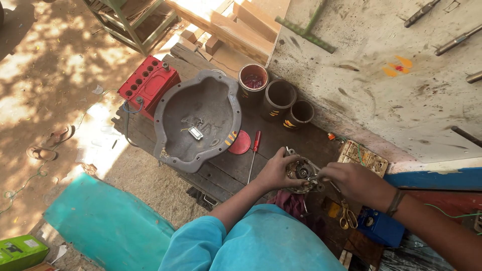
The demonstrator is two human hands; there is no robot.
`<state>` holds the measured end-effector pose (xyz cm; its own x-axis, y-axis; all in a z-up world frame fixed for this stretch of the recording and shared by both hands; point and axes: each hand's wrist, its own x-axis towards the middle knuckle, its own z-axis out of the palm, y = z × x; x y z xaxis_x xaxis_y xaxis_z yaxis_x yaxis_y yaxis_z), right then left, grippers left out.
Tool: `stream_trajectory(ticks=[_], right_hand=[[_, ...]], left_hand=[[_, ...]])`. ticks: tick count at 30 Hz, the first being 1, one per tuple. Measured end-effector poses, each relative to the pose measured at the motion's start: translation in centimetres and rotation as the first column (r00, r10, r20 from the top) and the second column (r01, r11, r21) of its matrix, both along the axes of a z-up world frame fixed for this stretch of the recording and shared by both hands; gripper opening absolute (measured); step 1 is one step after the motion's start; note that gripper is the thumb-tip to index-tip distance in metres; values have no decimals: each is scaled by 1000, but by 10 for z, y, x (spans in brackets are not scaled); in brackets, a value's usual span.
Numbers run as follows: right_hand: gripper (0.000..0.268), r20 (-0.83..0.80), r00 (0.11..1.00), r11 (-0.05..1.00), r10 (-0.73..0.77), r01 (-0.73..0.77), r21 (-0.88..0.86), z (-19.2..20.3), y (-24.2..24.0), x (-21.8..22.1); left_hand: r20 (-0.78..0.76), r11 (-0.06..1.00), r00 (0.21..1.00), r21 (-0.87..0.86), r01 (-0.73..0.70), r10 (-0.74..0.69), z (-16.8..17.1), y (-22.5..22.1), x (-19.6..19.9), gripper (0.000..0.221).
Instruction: The person is repairing and reassembling an automotive alternator at a workbench using various hand tools.
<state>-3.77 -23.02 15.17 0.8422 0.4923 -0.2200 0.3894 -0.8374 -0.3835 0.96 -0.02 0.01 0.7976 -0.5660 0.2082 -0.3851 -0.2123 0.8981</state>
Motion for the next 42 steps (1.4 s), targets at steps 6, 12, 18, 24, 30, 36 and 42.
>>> stream_trajectory(ticks=[6,12,18,24,30,36,42], right_hand=[[61,-81,890,822,449,-447,-354,22,-3,10],[49,317,662,731,679,-570,-375,36,11,18],[29,247,821,831,515,-408,-379,2,-6,8],[38,159,939,937,-304,325,-130,-5,27,-21],[22,200,978,995,-58,73,-72,-4,-1,-11],[52,232,817,821,527,-420,-387,15,-16,10],[41,406,671,783,620,-491,-382,24,-13,17]], left_hand=[[-13,1000,1000,23,-7,7,3,1,0,79],[4,1000,1000,-9,-20,20,-3,-2,-2,78],[30,999,999,-6,-41,41,-6,-2,-4,80],[1,998,998,-23,-63,63,-3,-1,-6,80],[31,997,997,-18,-72,73,-3,-1,-7,80],[22,997,997,4,-72,72,-3,-3,-8,75],[20,997,997,12,-76,76,5,-2,-9,74]])
